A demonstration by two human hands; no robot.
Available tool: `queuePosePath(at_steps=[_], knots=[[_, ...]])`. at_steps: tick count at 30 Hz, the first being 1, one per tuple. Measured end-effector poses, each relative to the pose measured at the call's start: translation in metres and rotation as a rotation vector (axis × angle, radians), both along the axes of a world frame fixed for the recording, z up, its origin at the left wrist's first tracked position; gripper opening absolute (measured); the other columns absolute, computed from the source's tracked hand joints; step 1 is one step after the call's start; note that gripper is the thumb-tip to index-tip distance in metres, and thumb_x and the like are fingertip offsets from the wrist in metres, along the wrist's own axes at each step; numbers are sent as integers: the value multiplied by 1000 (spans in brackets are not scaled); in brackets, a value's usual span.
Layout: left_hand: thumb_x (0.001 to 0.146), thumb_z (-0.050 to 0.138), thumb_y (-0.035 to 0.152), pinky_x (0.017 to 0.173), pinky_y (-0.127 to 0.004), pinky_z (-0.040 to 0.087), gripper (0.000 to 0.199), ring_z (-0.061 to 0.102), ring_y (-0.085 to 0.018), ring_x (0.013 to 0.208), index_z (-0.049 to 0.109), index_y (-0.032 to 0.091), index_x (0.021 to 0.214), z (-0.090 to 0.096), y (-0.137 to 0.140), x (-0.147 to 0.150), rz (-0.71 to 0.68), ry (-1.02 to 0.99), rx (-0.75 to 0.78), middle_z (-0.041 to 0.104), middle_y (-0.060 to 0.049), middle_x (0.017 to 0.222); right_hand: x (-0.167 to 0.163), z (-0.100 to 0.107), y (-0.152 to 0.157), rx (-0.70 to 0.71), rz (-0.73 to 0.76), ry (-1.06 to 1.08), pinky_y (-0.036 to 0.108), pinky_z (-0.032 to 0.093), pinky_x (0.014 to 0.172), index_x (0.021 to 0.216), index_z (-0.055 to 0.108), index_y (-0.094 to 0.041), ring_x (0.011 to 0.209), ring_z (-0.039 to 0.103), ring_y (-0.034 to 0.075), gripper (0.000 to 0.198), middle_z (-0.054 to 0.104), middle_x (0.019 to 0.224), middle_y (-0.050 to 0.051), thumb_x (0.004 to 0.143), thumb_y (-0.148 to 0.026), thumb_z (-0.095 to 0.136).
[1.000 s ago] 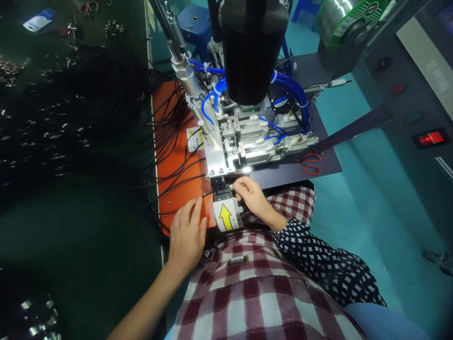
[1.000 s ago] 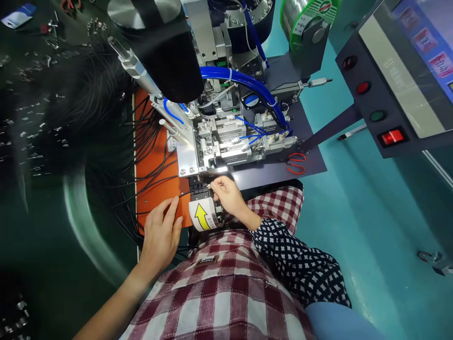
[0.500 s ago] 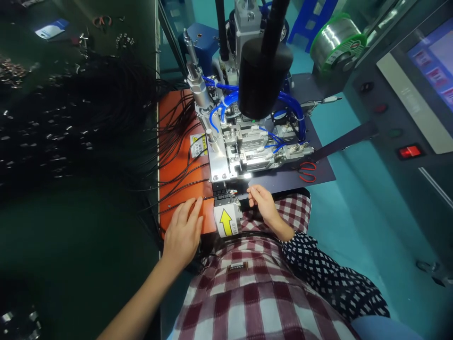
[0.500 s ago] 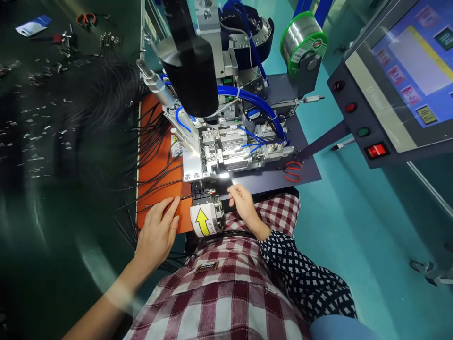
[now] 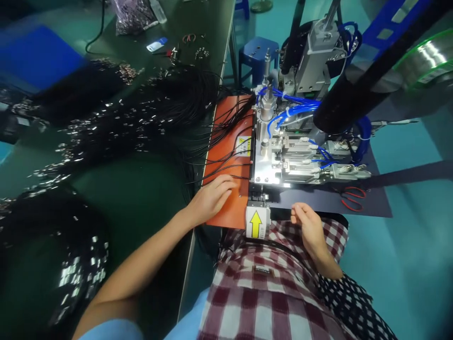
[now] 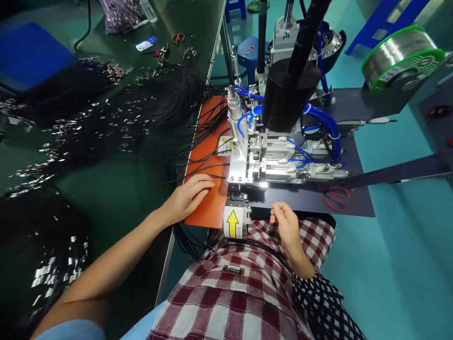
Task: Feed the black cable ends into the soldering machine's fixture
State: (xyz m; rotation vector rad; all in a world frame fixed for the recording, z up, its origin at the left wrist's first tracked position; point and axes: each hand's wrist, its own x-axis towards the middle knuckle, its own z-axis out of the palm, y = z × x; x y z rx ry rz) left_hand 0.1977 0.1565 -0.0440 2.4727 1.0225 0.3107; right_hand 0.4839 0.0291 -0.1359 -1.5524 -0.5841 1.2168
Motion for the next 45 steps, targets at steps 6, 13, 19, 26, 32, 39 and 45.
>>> queuePosePath(at_steps=[6, 13, 19, 26, 32, 39, 45], knots=[[85, 40, 0, 102, -41, 45, 35, 58, -24, 116, 65, 17, 102, 30, -23, -55, -279, 489, 91, 65, -11, 114, 14, 10, -8, 5, -31, -10, 23, 37, 58, 82, 63, -19, 56, 45, 9, 27, 53, 67, -3, 84, -45, 66], [88, 40, 6, 107, -40, 43, 33, 59, -22, 115, 69, 21, 94, 38, -11, -71, -361, 555, 106, 68, -9, 110, 10, 27, 2, 35, 33, -36, 25, 37, 57, 81, 63, -20, 57, 45, 10, 24, 52, 68, -2, 86, -43, 64], [92, 35, 10, 107, -41, 46, 40, 59, -22, 120, 69, 23, 108, 46, -8, -94, -321, 375, 114, 70, -9, 115, 13, 43, -1, 57, 62, -102, 25, 38, 57, 83, 63, -21, 57, 46, 11, 20, 54, 70, -1, 90, -40, 61], [92, 49, 17, 95, -43, 53, 24, 63, -19, 109, 63, 24, 110, 78, 3, -109, -45, 147, 444, 70, 0, 113, -13, 69, 3, 129, 266, -77, 25, 46, 54, 94, 63, -23, 54, 53, 11, 14, 59, 73, -1, 90, -36, 60], [87, 59, 18, 83, -41, 56, 23, 67, -21, 94, 64, 25, 108, 55, -7, -92, 72, 47, 485, 71, 2, 105, -58, 82, 4, 238, 486, -70, 28, 53, 64, 137, 43, -26, 70, 64, 13, 52, 62, 117, 10, 87, -22, 60], [83, 61, 14, 78, -39, 55, 19, 69, -23, 85, 63, 22, 100, 22, -21, -80, -15, 119, 537, 72, -5, 93, -53, 88, -6, 158, 677, 347, 29, 54, 73, 119, 55, -20, 78, 69, 14, 28, 70, 91, 5, 97, -35, 46], [87, 55, 17, 86, -47, 50, 20, 68, -27, 88, 61, 16, 105, 21, -41, -36, -197, 230, 518, 72, -11, 97, -49, 94, -8, 165, 598, 64, 27, 52, 65, 103, 61, -21, 71, 69, 15, 15, 68, 77, 0, 93, -29, 54]])
